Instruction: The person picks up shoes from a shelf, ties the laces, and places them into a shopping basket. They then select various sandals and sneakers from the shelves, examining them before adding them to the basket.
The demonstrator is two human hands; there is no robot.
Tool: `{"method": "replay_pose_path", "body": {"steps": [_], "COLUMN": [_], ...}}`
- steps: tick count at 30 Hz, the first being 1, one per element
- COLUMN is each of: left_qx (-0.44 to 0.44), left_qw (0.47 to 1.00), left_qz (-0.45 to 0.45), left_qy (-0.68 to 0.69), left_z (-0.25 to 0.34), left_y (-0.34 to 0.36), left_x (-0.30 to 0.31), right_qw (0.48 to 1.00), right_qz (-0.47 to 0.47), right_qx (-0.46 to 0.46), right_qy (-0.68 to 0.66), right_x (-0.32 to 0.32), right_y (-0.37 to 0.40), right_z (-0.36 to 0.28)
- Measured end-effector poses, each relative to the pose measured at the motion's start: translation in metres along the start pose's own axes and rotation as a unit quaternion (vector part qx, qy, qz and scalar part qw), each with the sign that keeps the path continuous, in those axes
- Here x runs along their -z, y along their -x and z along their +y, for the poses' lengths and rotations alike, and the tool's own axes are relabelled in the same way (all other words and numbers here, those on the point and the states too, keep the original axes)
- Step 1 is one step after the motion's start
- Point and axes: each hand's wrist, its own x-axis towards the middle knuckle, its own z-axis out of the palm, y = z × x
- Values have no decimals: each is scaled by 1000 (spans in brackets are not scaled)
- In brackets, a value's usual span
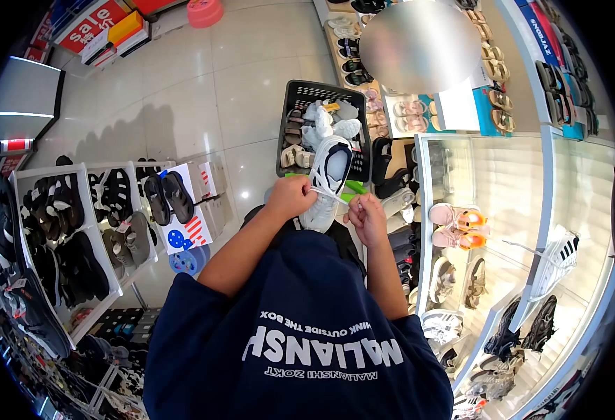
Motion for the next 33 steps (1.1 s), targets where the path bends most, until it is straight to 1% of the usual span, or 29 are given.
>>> {"method": "replay_pose_path", "body": {"steps": [2,8,10,11,12,13,14,15,16,17,18,19,20,21,22,23,24,25,26,27,28,29,32,33], "left_qx": [-37,-26,47,81,52,16,48,43,7,51,71,128,307,304,283,289,296,263,256,252,250,225,148,105], "left_qw": [999,999,996,991,995,997,992,991,993,989,990,970,874,881,898,894,890,892,889,884,879,883,855,838], "left_qz": [9,-10,-66,-95,-74,-60,-93,-98,-98,-106,-101,-121,-163,-209,-208,-213,-215,-208,-215,-221,-229,-242,-276,-290], "left_qy": [-11,-16,22,42,47,56,64,82,70,86,71,170,341,296,267,268,271,302,314,325,335,333,413,451], "left_z": [-2,-1,0,1,-7,-22,-35,-37,-50,-42,-42,-82,-44,-19,-19,-21,-7,-7,-9,0,12,30,98,120], "left_y": [-5,-4,1,5,10,17,25,33,40,42,45,55,49,39,38,38,32,28,20,11,4,-9,-50,-68], "left_x": [0,-2,3,5,1,-9,-17,-19,-27,-24,-26,-50,-36,-21,-21,-19,-11,-13,-17,-15,-13,-12,-24,-35], "right_qw": [1000,997,995,991,984,985,965,948,915,909,888,852,826,804,782,787,789,790,782,774,768,760,697,656], "right_qz": [11,36,45,59,77,94,177,159,165,100,77,58,49,19,-15,-20,-29,-39,-15,8,33,68,211,260], "right_qx": [-1,8,16,28,46,43,53,90,41,99,121,120,147,140,131,162,193,223,229,233,235,255,315,376], "right_qy": [28,69,85,118,152,138,187,261,366,393,437,506,542,577,610,595,582,570,580,588,595,594,609,601], "right_x": [5,18,26,27,25,32,12,40,10,22,8,22,21,19,17,20,26,29,32,19,7,0,0,-5], "right_y": [0,-6,-8,-6,-6,-6,-2,-6,8,4,14,11,13,17,19,21,21,20,23,35,48,55,63,65], "right_z": [0,2,12,21,32,53,59,98,85,102,87,95,93,86,83,87,92,85,80,65,52,38,3,-25]}}
